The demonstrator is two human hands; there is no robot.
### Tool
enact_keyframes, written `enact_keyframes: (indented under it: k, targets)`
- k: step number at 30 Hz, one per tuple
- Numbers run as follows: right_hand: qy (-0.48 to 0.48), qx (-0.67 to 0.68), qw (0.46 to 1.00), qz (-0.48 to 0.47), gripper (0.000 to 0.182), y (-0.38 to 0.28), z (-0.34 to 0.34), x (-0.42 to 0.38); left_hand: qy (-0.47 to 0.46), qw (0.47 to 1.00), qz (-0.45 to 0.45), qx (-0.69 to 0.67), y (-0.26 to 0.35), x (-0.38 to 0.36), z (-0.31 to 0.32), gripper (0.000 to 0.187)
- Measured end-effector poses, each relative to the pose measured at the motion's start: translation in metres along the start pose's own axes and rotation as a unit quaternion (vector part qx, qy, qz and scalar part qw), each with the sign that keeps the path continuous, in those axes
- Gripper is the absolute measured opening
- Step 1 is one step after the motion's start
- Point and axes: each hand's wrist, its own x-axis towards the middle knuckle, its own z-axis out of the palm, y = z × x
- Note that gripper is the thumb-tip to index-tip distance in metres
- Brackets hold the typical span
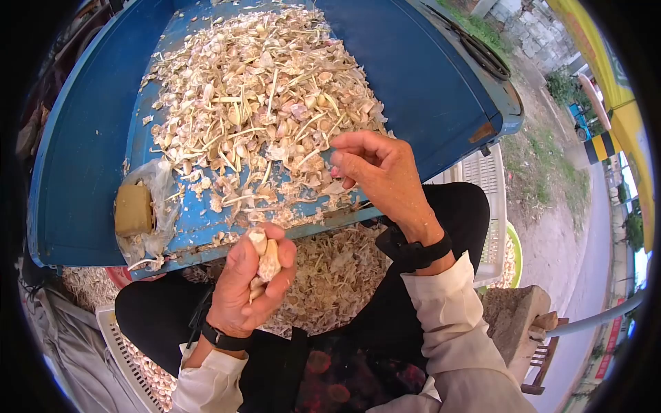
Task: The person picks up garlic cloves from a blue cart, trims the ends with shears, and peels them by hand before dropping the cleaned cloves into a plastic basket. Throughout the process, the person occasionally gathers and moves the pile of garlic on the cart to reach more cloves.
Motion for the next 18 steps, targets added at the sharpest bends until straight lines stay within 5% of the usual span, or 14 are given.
enact_keyframes:
  k: [3, 5, 8, 10, 12, 13, 15, 17, 18]
  targets:
    - [0.024, -0.081, 0.996, 0.026, 0.02, 0.009, -0.017, 0.0, -0.066, 0.992, -0.026, 0.102, -0.001, -0.028, 0.022, 0.05]
    - [-0.039, -0.07, 0.996, 0.029, 0.023, 0.002, -0.006, -0.008, 0.023, 0.955, 0.088, 0.282, -0.01, -0.023, 0.024, 0.047]
    - [-0.125, 0.048, 0.99, 0.033, 0.025, -0.024, 0.037, -0.035, 0.216, 0.949, 0.112, 0.2, -0.008, 0.0, 0.016, 0.04]
    - [-0.159, 0.073, 0.984, 0.019, 0.024, -0.02, 0.052, -0.036, 0.214, 0.955, 0.108, 0.172, -0.007, 0.005, 0.002, 0.039]
    - [-0.169, -0.163, 0.95, -0.207, 0.025, -0.002, 0.059, -0.036, 0.216, 0.966, 0.091, 0.112, -0.007, 0.008, -0.002, 0.037]
    - [-0.169, -0.163, 0.95, -0.206, 0.025, -0.003, 0.054, -0.035, 0.216, 0.966, 0.091, 0.112, -0.007, 0.007, -0.003, 0.037]
    - [-0.17, -0.088, 0.963, -0.189, 0.022, -0.006, 0.035, -0.032, 0.203, 0.978, 0.029, -0.027, -0.004, 0.005, -0.007, 0.038]
    - [0.026, 0.075, 0.993, -0.091, 0.011, -0.011, 0.019, -0.024, 0.036, 0.999, -0.033, -0.006, 0.001, -0.019, 0.006, 0.036]
    - [0.07, 0.017, 0.997, -0.04, 0.009, -0.011, -0.004, -0.013, -0.074, 0.995, -0.064, -0.003, 0.003, -0.031, 0.013, 0.03]
